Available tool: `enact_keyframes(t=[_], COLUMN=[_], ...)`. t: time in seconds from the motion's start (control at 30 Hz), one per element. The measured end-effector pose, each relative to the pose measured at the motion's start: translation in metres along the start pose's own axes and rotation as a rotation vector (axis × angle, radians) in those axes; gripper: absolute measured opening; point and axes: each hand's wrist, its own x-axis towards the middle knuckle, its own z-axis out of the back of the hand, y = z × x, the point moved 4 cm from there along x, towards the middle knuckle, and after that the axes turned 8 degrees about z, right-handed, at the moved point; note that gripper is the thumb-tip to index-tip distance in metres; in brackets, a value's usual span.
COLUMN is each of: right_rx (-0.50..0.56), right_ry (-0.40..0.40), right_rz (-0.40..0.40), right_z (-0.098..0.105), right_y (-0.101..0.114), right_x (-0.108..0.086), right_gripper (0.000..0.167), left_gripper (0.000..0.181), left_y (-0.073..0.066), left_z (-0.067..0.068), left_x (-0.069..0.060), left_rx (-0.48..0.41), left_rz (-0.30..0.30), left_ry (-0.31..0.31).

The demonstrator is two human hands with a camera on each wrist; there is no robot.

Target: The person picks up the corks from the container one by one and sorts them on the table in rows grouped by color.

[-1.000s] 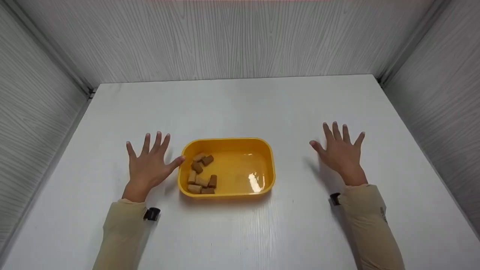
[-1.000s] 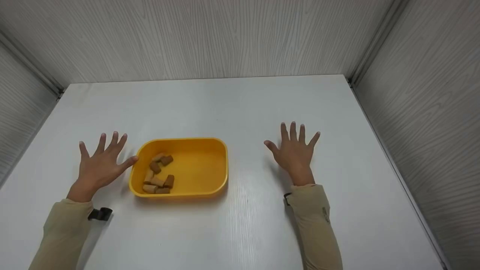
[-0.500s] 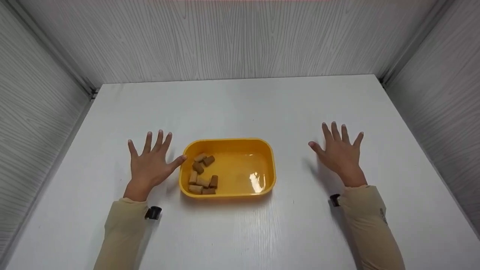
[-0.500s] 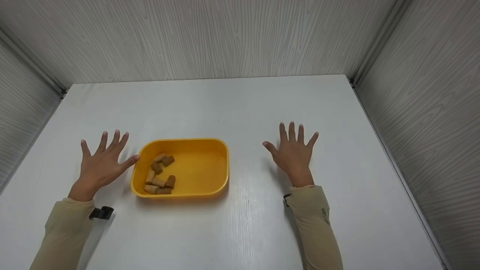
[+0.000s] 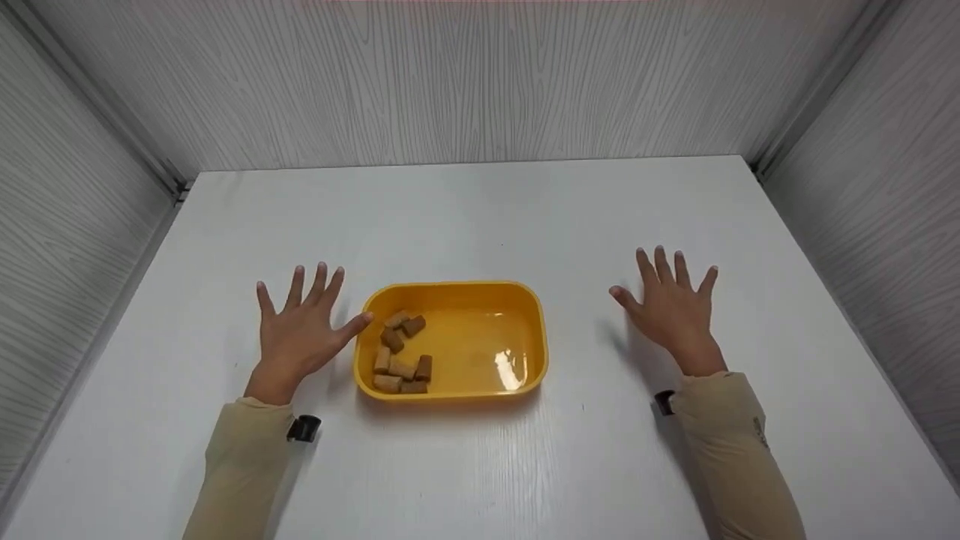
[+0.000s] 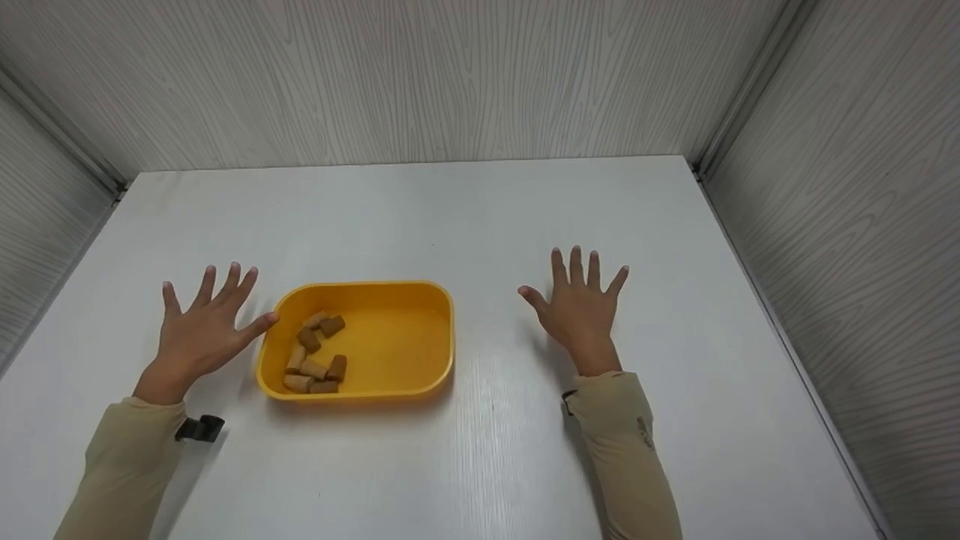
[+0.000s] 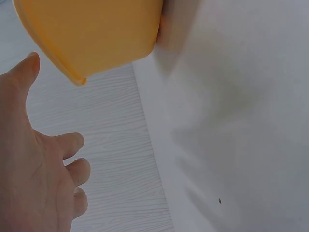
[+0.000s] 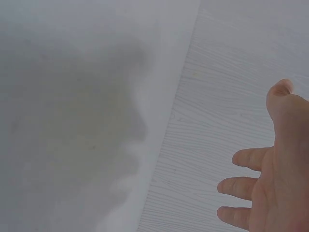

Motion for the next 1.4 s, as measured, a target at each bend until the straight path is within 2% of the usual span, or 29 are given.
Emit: enact_keyframes(t=[0.2, 0.4, 0.63, 0.77, 0.97, 1.07, 1.2, 1.3, 1.4], right_rx=[0.002, 0.027, 0.045, 0.067, 0.123, 0.154, 0.176, 0.182, 0.199], right_ry=[0.014, -0.021, -0.068, -0.101, -0.153, -0.144, -0.122, -0.104, -0.078], right_rz=[0.015, 0.066, 0.121, 0.179, 0.293, 0.337, 0.395, 0.437, 0.469], right_z=[0.0, 0.008, 0.018, 0.02, 0.02, 0.019, 0.017, 0.014, 0.01], right_y=[0.014, 0.035, 0.062, 0.08, 0.108, 0.124, 0.148, 0.164, 0.178], right_x=[0.01, 0.022, 0.023, 0.02, 0.02, 0.02, 0.02, 0.019, 0.019], right_gripper=[0.087, 0.084, 0.081, 0.079, 0.079, 0.083, 0.091, 0.095, 0.087], left_gripper=[0.094, 0.095, 0.092, 0.089, 0.085, 0.084, 0.084, 0.083, 0.081], left_y=[-0.001, -0.003, -0.006, -0.005, 0.0, 0.0, 0.002, 0.006, 0.009], left_z=[-0.005, -0.003, 0.0, -0.002, -0.006, -0.008, -0.012, -0.016, -0.019], left_x=[0.002, 0.006, 0.006, 0.003, 0.0, -0.001, -0.002, -0.002, -0.003], left_rx=[-0.001, -0.012, -0.065, -0.156, -0.364, -0.447, -0.514, -0.558, -0.604], left_rz=[-0.007, -0.006, -0.015, -0.017, -0.048, -0.03, -0.002, 0.0, -0.012], left_ry=[0.036, 0.022, 0.036, 0.064, 0.122, 0.19, 0.256, 0.273, 0.28])
